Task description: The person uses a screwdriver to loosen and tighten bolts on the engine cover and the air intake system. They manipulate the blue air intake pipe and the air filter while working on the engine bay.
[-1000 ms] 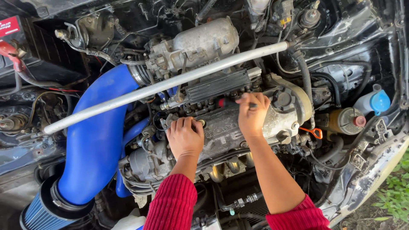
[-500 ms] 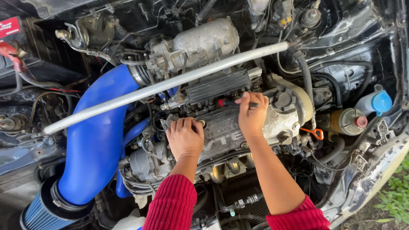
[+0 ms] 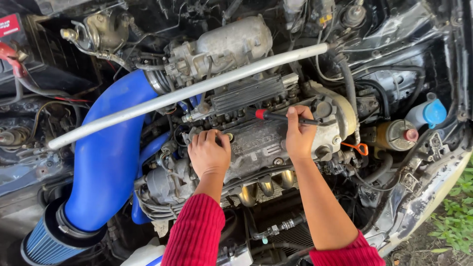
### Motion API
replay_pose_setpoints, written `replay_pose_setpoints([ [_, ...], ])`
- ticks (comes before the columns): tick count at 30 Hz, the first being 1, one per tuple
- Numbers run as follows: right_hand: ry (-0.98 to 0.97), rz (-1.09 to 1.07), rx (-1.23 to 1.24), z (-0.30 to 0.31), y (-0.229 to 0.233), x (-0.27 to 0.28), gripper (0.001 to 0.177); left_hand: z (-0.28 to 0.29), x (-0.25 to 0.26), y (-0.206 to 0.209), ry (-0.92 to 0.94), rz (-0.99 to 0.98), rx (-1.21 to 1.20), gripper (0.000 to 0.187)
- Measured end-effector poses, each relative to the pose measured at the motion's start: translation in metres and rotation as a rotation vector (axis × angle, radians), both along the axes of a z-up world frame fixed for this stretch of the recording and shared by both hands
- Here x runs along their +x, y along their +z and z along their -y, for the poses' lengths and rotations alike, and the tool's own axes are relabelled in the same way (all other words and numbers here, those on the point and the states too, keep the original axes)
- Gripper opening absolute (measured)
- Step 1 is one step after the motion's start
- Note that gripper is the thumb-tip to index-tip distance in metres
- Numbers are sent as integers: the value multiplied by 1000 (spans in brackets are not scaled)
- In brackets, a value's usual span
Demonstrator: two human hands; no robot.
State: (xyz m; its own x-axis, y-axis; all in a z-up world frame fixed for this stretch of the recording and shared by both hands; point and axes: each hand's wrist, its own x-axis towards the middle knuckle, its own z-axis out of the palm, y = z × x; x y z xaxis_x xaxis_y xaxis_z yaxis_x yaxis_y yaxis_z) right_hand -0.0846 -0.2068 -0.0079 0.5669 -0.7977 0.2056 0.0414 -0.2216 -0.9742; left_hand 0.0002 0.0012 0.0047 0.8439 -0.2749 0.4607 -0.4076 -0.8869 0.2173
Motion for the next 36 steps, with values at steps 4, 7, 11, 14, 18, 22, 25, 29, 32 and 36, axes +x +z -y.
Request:
replay_pose_setpoints([
  [4, -103, -65, -258, 8, 56, -56, 20, -3, 0, -6, -24, 43, 5, 9],
  [7, -229, -154, -237, -9, 93, -94, 24, -4, 1, -8, -25, 54, 16, 10],
  [11, -197, -156, -448, -58, 112, -112, 24, -4, 2, -10, -17, 73, 18, 12],
  [14, 65, -159, -484, -104, 133, -110, 23, -4, 1, -6, -31, -19, 15, 17],
  [18, 90, 40, -333, -95, 69, -142, 12, -8, 4, -20, -17, 97, 38, 16],
  [22, -233, -140, -445, -40, 116, -181, 15, -9, 1, -17, -14, 101, 23, 18],
  [25, -411, -243, -264, -44, 140, -203, 16, -10, 4, -14, -61, 30, -71, 22],
  [29, -479, -157, 248, -93, 147, -223, 22, -32, 10, -4, -308, -274, -365, 25],
  [32, -462, -116, 490, -130, 123, -239, 29, -64, -16, 38, -346, -426, -594, 25],
  [36, -300, -231, 664, -179, 102, -257, 38, -122, -108, 91, -395, -346, -629, 22],
])
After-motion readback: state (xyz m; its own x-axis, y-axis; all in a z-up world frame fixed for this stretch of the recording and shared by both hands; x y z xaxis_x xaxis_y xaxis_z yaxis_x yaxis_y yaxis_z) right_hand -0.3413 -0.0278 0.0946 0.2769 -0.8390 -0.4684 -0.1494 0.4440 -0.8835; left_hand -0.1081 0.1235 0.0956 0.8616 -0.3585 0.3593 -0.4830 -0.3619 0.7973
